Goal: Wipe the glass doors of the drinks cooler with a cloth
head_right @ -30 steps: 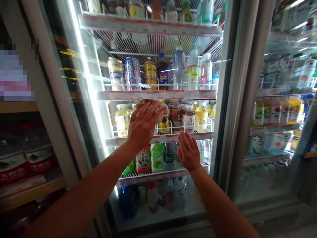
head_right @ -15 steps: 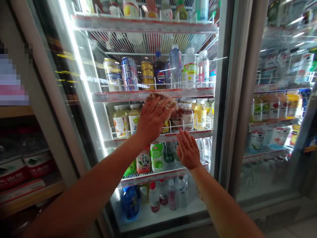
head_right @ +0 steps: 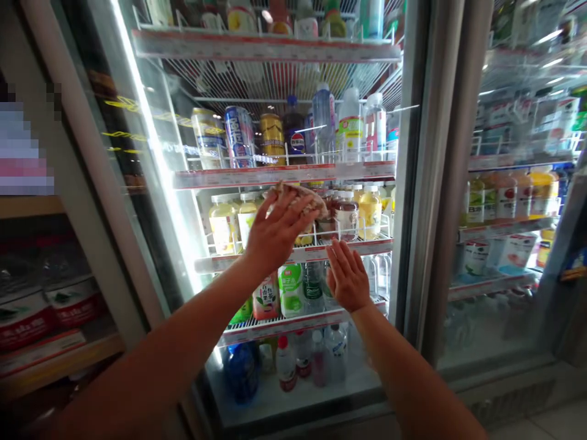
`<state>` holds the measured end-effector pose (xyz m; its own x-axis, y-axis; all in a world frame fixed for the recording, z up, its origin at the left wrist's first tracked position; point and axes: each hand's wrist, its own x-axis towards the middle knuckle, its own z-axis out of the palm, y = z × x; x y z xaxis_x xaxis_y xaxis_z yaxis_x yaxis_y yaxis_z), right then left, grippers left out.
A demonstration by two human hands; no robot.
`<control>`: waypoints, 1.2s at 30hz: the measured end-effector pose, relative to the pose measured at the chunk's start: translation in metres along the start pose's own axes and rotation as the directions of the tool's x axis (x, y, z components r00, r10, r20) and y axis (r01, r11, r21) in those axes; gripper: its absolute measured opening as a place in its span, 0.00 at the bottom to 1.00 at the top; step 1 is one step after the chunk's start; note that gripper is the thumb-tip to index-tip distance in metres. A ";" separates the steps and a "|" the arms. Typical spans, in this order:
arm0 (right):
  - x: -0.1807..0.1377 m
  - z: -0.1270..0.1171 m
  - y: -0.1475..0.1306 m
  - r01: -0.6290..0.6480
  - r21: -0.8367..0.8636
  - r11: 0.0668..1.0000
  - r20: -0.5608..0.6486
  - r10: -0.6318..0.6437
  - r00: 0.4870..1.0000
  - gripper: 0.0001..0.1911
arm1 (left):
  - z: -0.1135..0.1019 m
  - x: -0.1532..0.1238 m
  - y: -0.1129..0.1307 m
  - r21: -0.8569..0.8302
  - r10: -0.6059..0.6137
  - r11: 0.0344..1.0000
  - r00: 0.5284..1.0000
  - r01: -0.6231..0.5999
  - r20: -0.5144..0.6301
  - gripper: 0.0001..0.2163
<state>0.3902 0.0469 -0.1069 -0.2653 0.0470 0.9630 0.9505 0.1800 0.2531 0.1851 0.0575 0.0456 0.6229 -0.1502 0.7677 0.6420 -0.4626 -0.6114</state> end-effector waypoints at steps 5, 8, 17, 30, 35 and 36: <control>-0.001 0.000 0.000 -0.005 -0.002 1.000 -0.004 0.005 1.000 0.36 | -0.005 -0.021 0.002 -0.017 -0.204 0.979 0.978 0.204 -0.033 0.25; 0.000 0.000 -0.001 0.001 -0.009 1.000 -0.015 -0.001 1.000 0.36 | -0.006 -0.041 0.012 -0.025 -0.036 0.999 0.999 0.037 0.033 0.26; -0.002 0.000 0.000 -0.008 -0.023 1.000 0.004 0.008 1.000 0.36 | -0.025 -0.083 0.000 0.068 -0.179 0.982 0.983 0.175 0.045 0.28; -0.002 0.001 0.000 -0.007 -0.020 1.000 0.002 0.007 1.000 0.37 | -0.045 -0.156 0.006 0.083 -0.246 0.968 0.960 0.237 0.136 0.28; -0.002 0.001 -0.001 -0.017 -0.015 1.000 0.009 0.018 1.000 0.37 | -0.052 -0.185 0.008 0.075 -0.253 0.967 0.949 0.243 0.190 0.27; -0.002 0.000 -0.001 -0.017 -0.013 1.000 0.009 0.017 1.000 0.37 | -0.054 -0.191 0.009 0.081 -0.276 0.961 0.944 0.265 0.181 0.27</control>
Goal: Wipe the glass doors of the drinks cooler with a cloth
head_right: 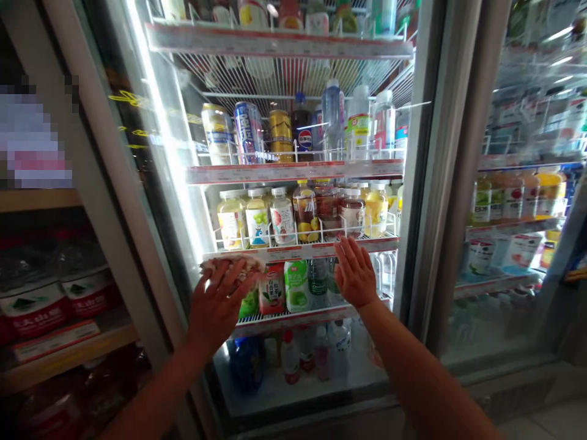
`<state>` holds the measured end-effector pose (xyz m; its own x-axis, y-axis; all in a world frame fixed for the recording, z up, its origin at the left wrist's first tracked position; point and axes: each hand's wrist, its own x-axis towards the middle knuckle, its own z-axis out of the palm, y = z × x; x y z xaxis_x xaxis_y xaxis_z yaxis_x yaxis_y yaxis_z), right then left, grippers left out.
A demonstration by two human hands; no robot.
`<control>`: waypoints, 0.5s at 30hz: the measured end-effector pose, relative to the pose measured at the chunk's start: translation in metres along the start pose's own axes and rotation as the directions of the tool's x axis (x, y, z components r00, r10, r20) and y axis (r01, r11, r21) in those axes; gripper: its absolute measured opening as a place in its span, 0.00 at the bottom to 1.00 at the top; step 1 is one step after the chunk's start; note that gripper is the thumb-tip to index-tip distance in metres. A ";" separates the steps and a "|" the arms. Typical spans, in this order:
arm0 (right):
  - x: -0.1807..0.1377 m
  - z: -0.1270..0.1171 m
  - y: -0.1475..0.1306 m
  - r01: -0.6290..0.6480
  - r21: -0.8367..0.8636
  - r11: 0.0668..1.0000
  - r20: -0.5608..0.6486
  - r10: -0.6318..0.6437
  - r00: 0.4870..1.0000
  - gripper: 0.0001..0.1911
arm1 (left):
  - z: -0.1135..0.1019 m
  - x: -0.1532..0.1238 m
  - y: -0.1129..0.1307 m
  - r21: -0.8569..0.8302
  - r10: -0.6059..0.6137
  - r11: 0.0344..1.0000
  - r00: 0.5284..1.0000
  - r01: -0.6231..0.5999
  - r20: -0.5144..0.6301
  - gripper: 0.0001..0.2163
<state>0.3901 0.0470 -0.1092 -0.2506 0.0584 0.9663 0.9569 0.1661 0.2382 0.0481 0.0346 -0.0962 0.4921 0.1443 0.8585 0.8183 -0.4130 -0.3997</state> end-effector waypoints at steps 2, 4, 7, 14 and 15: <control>0.001 -0.001 0.000 0.005 0.000 1.000 -0.004 -0.005 1.000 0.37 | 0.000 -0.017 0.002 -0.004 -0.060 0.998 0.998 0.060 -0.009 0.27; 0.001 -0.001 -0.001 0.008 -0.004 1.000 -0.004 -0.008 1.000 0.37 | 0.004 -0.040 0.012 -0.029 -0.086 0.996 0.996 0.087 0.012 0.26; 0.002 -0.001 -0.001 0.002 -0.008 1.000 -0.002 -0.002 1.000 0.37 | 0.012 -0.072 0.029 -0.109 -0.001 0.994 0.998 0.007 0.056 0.25; 0.001 0.000 0.000 0.005 -0.009 1.000 -0.005 -0.005 1.000 0.37 | 0.013 -0.053 0.036 -0.147 -0.009 0.989 0.999 0.015 0.046 0.28; 0.001 0.000 0.000 0.003 -0.011 1.000 -0.003 -0.003 1.000 0.37 | 0.012 -0.048 0.037 -0.143 -0.028 0.989 0.999 0.034 0.044 0.28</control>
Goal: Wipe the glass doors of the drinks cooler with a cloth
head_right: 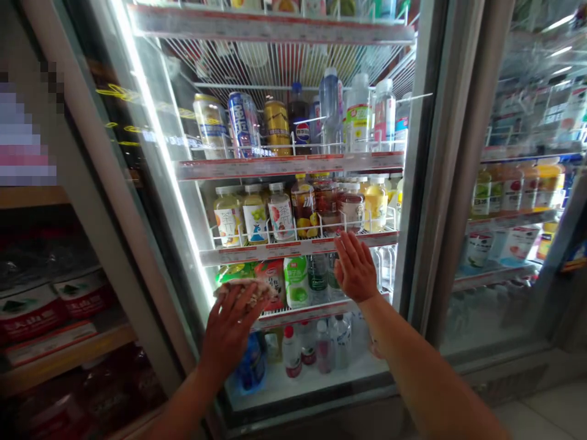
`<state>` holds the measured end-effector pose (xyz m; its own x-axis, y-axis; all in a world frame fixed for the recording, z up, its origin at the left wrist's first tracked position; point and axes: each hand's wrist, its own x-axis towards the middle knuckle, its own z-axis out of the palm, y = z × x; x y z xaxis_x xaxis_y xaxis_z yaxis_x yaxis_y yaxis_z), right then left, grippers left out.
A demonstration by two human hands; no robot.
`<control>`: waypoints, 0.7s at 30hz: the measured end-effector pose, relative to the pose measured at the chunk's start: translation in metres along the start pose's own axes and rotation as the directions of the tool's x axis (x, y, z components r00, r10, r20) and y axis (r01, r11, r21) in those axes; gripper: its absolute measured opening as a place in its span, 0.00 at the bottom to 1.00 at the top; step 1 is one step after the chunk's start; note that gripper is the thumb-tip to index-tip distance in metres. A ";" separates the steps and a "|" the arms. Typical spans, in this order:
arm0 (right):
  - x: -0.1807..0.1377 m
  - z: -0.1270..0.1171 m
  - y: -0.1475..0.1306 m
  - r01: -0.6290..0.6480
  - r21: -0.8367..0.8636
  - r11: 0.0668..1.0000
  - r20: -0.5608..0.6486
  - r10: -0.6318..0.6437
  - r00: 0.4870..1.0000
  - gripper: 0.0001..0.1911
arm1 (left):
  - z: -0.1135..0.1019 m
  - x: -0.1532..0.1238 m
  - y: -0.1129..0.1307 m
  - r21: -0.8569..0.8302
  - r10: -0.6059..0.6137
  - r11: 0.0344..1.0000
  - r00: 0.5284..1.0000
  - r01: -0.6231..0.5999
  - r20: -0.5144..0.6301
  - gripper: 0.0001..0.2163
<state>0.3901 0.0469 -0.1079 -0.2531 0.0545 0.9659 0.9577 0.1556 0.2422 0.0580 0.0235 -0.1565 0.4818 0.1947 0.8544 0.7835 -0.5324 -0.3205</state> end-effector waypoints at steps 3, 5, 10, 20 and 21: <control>0.000 0.000 0.000 0.006 0.007 1.000 -0.005 -0.006 1.000 0.36 | 0.004 0.003 0.009 -0.008 0.003 1.000 1.000 -0.003 0.008 0.28; 0.000 0.000 0.000 0.008 0.010 1.000 -0.006 -0.008 1.000 0.36 | 0.008 0.002 0.015 -0.013 0.050 0.999 0.998 -0.050 0.025 0.28; 0.000 0.000 0.000 0.000 0.004 1.000 0.002 0.000 1.000 0.37 | 0.009 0.015 0.020 -0.004 0.062 0.998 0.998 -0.062 0.025 0.27; 0.000 -0.001 -0.001 -0.004 -0.002 1.000 -0.003 0.004 1.000 0.37 | 0.013 0.038 0.032 -0.038 0.105 0.994 0.994 -0.104 0.025 0.29; 0.000 0.000 -0.001 -0.004 -0.004 1.000 -0.006 0.004 1.000 0.37 | 0.012 0.041 0.033 -0.034 0.101 0.994 0.995 -0.100 0.025 0.29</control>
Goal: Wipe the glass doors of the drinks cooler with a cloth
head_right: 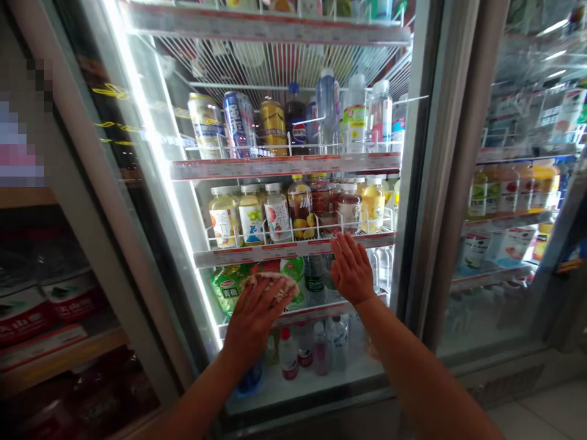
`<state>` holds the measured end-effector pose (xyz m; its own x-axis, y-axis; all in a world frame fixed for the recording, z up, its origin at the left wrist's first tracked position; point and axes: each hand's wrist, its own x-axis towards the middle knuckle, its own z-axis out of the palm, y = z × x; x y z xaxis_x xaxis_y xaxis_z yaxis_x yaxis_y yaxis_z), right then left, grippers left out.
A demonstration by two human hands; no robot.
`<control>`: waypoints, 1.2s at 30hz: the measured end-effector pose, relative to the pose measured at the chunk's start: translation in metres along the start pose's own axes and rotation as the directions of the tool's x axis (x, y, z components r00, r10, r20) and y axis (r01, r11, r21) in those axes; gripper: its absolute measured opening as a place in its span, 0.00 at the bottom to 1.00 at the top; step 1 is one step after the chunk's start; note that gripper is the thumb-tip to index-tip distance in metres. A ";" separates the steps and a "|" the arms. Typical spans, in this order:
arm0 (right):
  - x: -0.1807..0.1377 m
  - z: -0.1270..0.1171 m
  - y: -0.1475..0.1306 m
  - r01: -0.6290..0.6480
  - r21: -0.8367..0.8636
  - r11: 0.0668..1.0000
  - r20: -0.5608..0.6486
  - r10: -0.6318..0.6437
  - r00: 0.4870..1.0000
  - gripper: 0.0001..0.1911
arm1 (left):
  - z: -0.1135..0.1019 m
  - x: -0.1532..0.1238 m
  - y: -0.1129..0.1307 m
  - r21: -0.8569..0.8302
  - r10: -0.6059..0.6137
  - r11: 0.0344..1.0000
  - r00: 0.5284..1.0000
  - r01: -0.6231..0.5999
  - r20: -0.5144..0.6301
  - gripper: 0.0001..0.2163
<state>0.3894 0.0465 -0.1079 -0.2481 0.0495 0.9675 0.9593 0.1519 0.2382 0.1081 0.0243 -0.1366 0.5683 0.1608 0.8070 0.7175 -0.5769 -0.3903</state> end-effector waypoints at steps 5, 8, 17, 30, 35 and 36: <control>-0.002 0.002 0.001 -0.004 0.002 1.000 0.008 0.004 1.000 0.37 | 0.008 0.002 0.010 -0.001 -0.002 1.000 1.000 0.002 -0.019 0.26; -0.002 0.002 0.001 -0.007 -0.001 1.000 0.014 0.007 1.000 0.36 | 0.014 0.000 0.016 -0.008 0.089 0.996 0.995 -0.089 -0.041 0.22; 0.001 -0.001 0.000 0.001 0.004 1.000 0.000 -0.001 1.000 0.37 | 0.004 0.041 0.015 -0.014 -0.031 0.999 0.997 0.031 -0.074 0.27; -0.001 0.001 0.001 -0.004 0.010 1.000 0.015 0.004 1.000 0.36 | 0.013 0.038 0.019 0.003 0.026 1.000 0.999 -0.026 -0.046 0.26; -0.001 0.001 0.002 0.001 0.013 1.000 0.009 -0.001 1.000 0.36 | 0.010 0.036 0.013 -0.023 0.080 0.996 0.996 -0.081 -0.039 0.26; -0.001 0.000 0.001 0.001 0.015 1.000 0.008 -0.001 1.000 0.36 | 0.008 0.038 0.011 -0.025 0.045 0.999 0.997 -0.047 -0.059 0.26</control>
<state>0.3907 0.0471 -0.1083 -0.2502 0.0571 0.9665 0.9569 0.1665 0.2378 0.1403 0.0305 -0.1138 0.5754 0.0871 0.8132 0.6801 -0.6033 -0.4166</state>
